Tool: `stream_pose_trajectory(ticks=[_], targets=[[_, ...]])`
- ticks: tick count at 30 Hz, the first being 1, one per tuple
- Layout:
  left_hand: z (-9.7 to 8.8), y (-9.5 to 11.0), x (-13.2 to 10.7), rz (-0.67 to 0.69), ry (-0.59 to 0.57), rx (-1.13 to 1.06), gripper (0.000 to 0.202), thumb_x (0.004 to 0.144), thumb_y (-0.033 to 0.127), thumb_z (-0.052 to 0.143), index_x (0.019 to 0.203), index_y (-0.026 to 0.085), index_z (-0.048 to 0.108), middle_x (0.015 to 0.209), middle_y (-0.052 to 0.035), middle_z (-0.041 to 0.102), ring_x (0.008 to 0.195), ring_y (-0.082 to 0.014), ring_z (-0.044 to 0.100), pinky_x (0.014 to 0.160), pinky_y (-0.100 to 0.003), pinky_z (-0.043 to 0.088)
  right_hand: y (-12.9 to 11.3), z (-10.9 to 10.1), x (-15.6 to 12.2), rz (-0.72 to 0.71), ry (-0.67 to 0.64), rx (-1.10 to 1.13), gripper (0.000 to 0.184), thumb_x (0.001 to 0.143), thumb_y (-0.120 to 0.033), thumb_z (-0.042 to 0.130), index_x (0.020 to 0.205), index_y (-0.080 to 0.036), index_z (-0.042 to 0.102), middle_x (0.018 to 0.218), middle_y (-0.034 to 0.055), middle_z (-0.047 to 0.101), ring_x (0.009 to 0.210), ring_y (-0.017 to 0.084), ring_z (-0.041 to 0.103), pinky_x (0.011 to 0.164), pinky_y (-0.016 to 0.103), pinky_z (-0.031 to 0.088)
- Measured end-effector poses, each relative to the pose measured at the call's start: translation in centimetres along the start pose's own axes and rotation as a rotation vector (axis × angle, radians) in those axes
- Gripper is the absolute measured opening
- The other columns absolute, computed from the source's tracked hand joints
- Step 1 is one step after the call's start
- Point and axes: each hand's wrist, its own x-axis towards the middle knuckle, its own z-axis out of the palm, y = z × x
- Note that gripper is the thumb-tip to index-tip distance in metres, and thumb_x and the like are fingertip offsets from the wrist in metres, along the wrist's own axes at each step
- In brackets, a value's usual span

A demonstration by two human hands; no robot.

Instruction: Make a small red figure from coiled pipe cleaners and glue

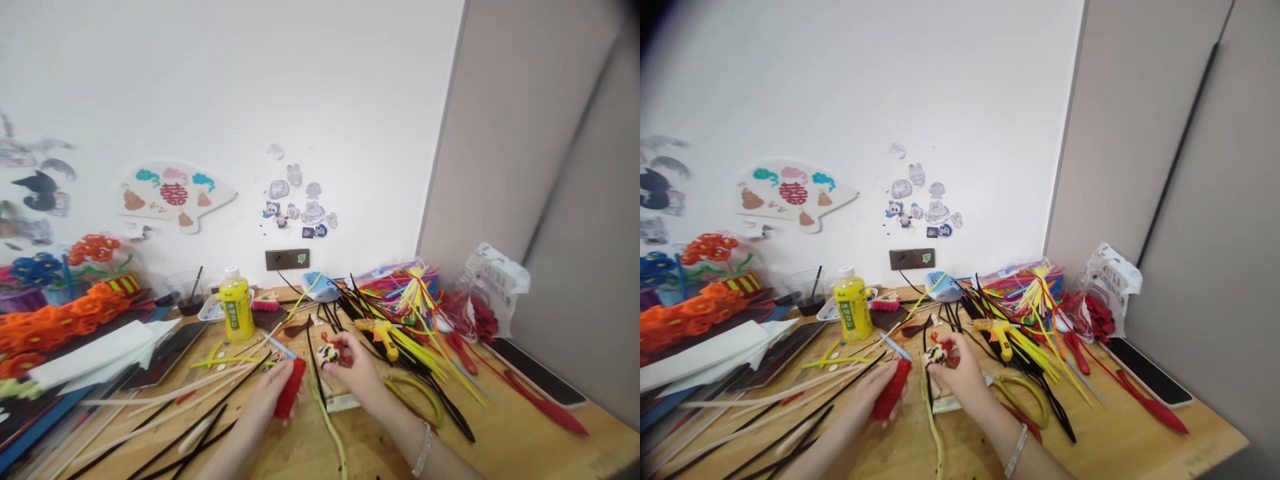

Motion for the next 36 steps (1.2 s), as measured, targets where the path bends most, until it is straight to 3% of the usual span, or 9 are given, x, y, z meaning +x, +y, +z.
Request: stream_pose_trajectory(ticks=[4,9,19,24,36], targets=[[0.3,-1.2,0.2,-0.063,-0.054,0.072,0.051,0.057,0.06,0.064,0.082,0.017,0.057,0.05,0.0045,0.057,0.029,-0.0075,0.045,0.028,-0.017,0.029,0.0,0.0,0.3,-0.014,0.002,0.149,0.041,0.064,-0.021,0.068,0.101,-0.019,0.05,0.096,0.0049,0.058,0.086,0.02,0.057,0.078,0.034,0.045],[0.6,-2.0,0.0,-0.068,-0.052,0.107,0.06,0.058,0.062,0.063,0.096,0.016,0.058,0.049,0.0052,0.055,0.031,-0.0083,0.045,0.029,-0.018,0.029,-0.7,0.3,-0.1,-0.042,-0.043,0.171,0.038,0.066,-0.023,0.068,0.101,-0.02,0.053,0.1,0.0051,0.057,0.09,0.019,0.057,0.08,0.033,0.046],[1.5,-2.0,-0.7,0.019,-0.035,0.123,0.062,0.063,0.062,0.059,0.105,0.016,0.054,0.046,0.0084,0.047,0.033,-0.007,0.039,0.032,-0.017,0.028,-1.0,0.3,-0.6,-0.139,-0.02,0.054,0.031,0.075,-0.025,0.061,0.105,-0.022,0.055,0.107,0.0062,0.054,0.099,0.02,0.054,0.087,0.035,0.045],[1.8,-2.2,-0.9,0.01,-0.067,0.105,0.063,0.066,0.06,0.057,0.111,0.017,0.05,0.046,0.0087,0.047,0.035,-0.0079,0.04,0.034,-0.018,0.029,-1.3,0.5,-1.0,-0.22,0.002,0.044,0.03,0.078,-0.026,0.058,0.107,-0.024,0.056,0.114,0.0075,0.049,0.108,0.02,0.049,0.09,0.035,0.045],[1.8,-2.3,-0.9,-0.022,-0.06,0.065,0.066,0.062,0.062,0.059,0.111,0.018,0.051,0.051,0.0069,0.051,0.037,-0.0086,0.042,0.036,-0.019,0.029,-1.8,0.0,-1.2,-0.246,0.002,-0.094,0.032,0.079,-0.025,0.057,0.111,-0.026,0.057,0.117,0.0072,0.049,0.112,0.021,0.046,0.093,0.036,0.042]])
